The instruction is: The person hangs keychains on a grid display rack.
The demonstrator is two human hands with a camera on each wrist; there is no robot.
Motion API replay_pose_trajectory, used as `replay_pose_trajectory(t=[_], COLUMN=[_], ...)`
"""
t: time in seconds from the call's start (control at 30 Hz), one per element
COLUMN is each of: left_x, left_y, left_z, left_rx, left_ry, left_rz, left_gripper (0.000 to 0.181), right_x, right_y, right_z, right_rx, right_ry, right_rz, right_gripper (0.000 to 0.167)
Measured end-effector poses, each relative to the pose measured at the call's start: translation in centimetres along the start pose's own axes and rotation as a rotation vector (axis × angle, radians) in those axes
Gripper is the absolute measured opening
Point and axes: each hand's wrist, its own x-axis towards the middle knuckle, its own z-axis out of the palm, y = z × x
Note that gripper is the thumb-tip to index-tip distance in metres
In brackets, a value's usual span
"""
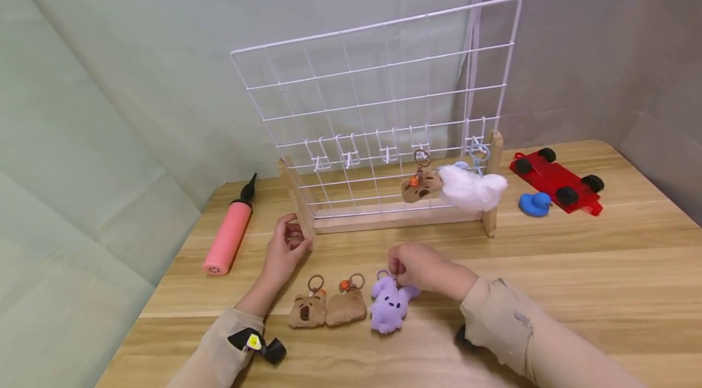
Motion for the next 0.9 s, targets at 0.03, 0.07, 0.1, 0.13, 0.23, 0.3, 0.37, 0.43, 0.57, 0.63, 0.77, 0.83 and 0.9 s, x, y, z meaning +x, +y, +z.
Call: replay_pose_trajectory(t=[0.03,0.07,0.1,0.13,0.23,0.3,0.37,0.43,0.57,0.63,0.77,0.83,0.9], left_x=[-0.03,-0.03,-0.04,-0.03,0.01,0.02,0.04,0.05,0.07,0.06,0.09,0.08,0.05], left_y=[0.03,0.07,0.08,0.01,-0.16,-0.24,-0.22,-0.18,-0.08,-0.08,-0.1,-0.09,-0.11], left_z=[-0.02,-0.04,-0.04,-0.04,0.03,0.04,0.01,-0.01,0.02,0.07,0.04,0.01,-0.03], left_rx=[0.0,0.002,0.004,0.007,0.001,-0.003,-0.009,-0.008,-0.004,-0.005,-0.003,0.0,0.002], left_ry=[0.001,0.004,0.008,0.009,0.014,0.011,0.007,0.006,0.007,0.009,0.006,0.004,0.002], left_rz=[0.0,0.002,0.007,0.013,0.032,0.036,0.03,0.014,0.0,0.001,-0.004,-0.004,-0.002], left_gripper=[0.055,0.055,0.055,0.054,0.054,0.053,0.053,0.054,0.056,0.057,0.057,0.056,0.054], right_x=[0.0,-0.01,-0.01,-0.01,-0.04,-0.1,-0.16,-0.23,-0.32,-0.39,-0.52,-0.55,-0.59], right_y=[0.04,0.06,0.09,0.13,0.22,0.24,0.23,0.17,0.05,0.03,-0.02,-0.05,-0.07], right_z=[0.02,0.02,0.04,0.05,0.04,0.0,-0.08,-0.2,-0.27,-0.23,-0.13,-0.08,-0.06], right_rx=[-0.004,-0.01,-0.012,-0.011,-0.01,-0.002,0.003,0.005,-0.009,-0.026,-0.047,-0.046,-0.055], right_ry=[0.002,0.005,0.007,0.008,0.011,0.011,0.011,0.007,-0.014,-0.026,-0.036,-0.038,-0.037], right_rz=[0.005,0.009,0.012,0.014,0.005,-0.002,-0.016,-0.029,-0.048,-0.054,-0.062,-0.063,-0.071], right_gripper=[0.016,0.016,0.016,0.015,0.013,0.012,0.012,0.013,0.016,0.019,0.021,0.022,0.022])
